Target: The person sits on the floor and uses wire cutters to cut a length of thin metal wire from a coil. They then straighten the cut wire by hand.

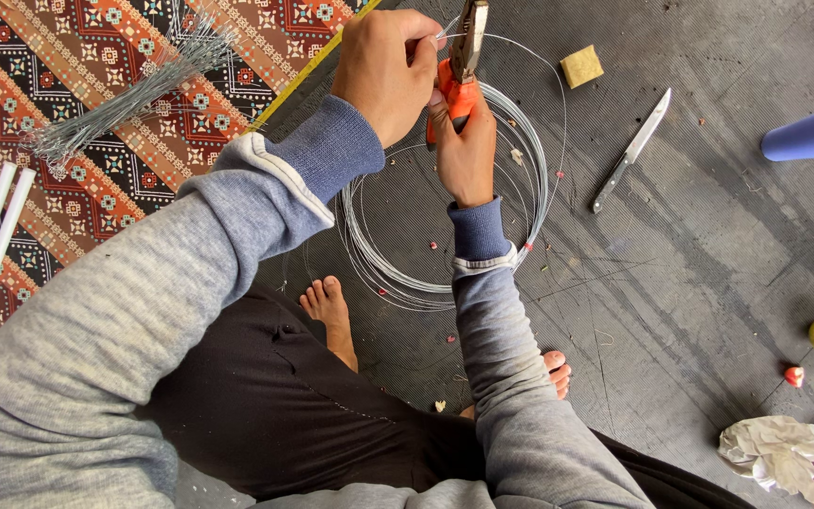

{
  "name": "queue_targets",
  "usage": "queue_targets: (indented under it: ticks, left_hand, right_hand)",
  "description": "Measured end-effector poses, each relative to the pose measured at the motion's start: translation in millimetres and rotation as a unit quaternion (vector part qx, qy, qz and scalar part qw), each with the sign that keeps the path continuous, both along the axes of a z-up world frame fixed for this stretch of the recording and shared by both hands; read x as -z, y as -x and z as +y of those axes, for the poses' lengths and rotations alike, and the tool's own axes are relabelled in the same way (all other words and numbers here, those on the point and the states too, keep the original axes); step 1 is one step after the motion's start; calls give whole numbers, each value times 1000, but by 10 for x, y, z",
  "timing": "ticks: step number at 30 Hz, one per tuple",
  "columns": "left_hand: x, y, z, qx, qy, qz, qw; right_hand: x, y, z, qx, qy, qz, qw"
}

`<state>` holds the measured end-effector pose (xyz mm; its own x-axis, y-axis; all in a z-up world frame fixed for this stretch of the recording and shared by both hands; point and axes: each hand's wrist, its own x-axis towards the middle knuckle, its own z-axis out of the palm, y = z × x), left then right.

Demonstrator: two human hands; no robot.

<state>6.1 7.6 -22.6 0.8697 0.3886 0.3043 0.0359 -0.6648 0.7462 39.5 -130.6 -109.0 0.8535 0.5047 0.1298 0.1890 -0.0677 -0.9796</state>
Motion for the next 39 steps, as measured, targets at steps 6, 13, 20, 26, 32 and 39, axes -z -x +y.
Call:
queue_targets:
  ticks: [6,13,20,26,32,39]
  left_hand:
    - [-83,14,-20,8,2,2,1000]
    - [-240,45,-93,6,75,38,996]
    - [-273,69,-209,29,49,51,997]
    - [-395,60,-293,69,67,78,992]
    - [-413,58,-411,36,76,147,985]
    - [-262,35,-241,25,119,146,982]
  right_hand:
    - [-55,12,7,-1,0,33,999]
    - [-121,27,-7,-5,-66,1,998]
    - [-2,-22,-51,3,-87,106,991]
    - [114,-26,-74,10,-177,114,978]
    - [296,-13,-83,-16,-143,117,983]
    - [247,118,70,5,-163,137,977]
